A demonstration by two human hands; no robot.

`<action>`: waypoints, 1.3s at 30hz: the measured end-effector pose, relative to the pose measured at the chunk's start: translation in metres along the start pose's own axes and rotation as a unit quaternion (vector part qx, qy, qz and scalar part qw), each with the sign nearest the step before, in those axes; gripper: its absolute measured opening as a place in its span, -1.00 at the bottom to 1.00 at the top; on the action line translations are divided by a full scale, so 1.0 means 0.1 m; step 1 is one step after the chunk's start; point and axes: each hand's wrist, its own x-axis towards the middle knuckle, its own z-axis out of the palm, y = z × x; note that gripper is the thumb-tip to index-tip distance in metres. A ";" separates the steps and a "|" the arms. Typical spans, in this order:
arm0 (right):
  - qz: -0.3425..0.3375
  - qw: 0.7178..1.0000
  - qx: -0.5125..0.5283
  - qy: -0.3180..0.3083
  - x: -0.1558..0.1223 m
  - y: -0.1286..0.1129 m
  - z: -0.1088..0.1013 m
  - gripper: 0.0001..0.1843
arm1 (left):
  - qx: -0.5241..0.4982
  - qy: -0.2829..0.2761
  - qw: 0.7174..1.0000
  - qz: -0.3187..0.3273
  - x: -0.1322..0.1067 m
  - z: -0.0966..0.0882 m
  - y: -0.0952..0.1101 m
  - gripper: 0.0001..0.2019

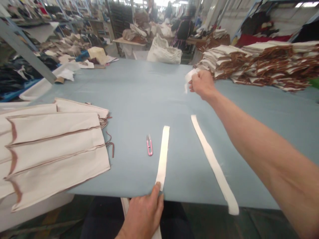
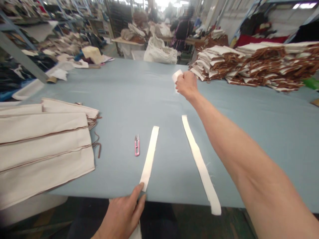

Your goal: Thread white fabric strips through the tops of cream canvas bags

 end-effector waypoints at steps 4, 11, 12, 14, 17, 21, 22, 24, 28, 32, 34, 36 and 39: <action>-0.001 0.990 0.122 -0.069 -0.79 -0.33 -0.13 -0.73 | -0.056 -0.012 0.998 -0.037 0.05 -0.03 0.01 -0.63; -0.019 0.957 0.181 -0.225 -2.41 -0.58 -0.18 -0.64 | -0.259 0.019 0.957 -0.129 -0.18 -0.25 0.03 -0.66; -0.023 0.953 0.180 -0.243 -2.61 -0.60 -0.16 -0.61 | -0.275 0.036 0.950 -0.144 -0.27 -0.35 0.07 -0.64; -0.027 0.945 0.177 -0.275 -2.98 -0.67 -0.12 -0.57 | -0.339 0.085 0.918 -0.185 -0.48 -0.60 0.14 -0.61; -0.031 0.935 0.171 -0.309 -3.45 -0.81 -0.08 -0.56 | -0.431 0.160 0.859 -0.225 -0.73 -1.02 0.21 -0.61; -0.057 0.921 0.174 -0.344 -3.89 -1.04 -0.08 -0.58 | -0.500 0.178 0.818 -0.222 -0.88 -1.33 0.19 -0.62; -0.069 0.917 0.177 -0.352 -3.97 -1.09 -0.09 -0.60 | -0.510 0.178 0.813 -0.217 -0.91 -1.36 0.18 -0.62; -0.088 0.907 0.181 -0.369 -4.08 -1.18 -0.12 -0.63 | -0.514 0.188 0.811 -0.205 -0.99 -1.36 0.17 -0.63; -0.073 0.890 0.192 -0.406 -4.19 -1.27 -0.17 -0.62 | -0.494 0.216 0.823 -0.179 -1.18 -1.36 0.17 -0.64; -0.053 0.867 0.221 -0.444 -4.22 -1.29 -0.22 -0.62 | -0.470 0.235 0.835 -0.164 -1.31 -1.41 0.18 -0.65; -0.051 0.859 0.231 -0.454 -4.24 -1.30 -0.24 -0.62 | -0.455 0.240 0.842 -0.163 -1.33 -1.43 0.19 -0.66; -0.054 0.857 0.233 -0.457 -4.25 -1.31 -0.25 -0.62 | -0.446 0.242 0.846 -0.165 -1.35 -1.44 0.20 -0.67; -0.071 0.853 0.236 -0.460 -4.25 -1.31 -0.25 -0.65 | -0.433 0.245 0.850 -0.171 -1.36 -1.45 0.22 -0.66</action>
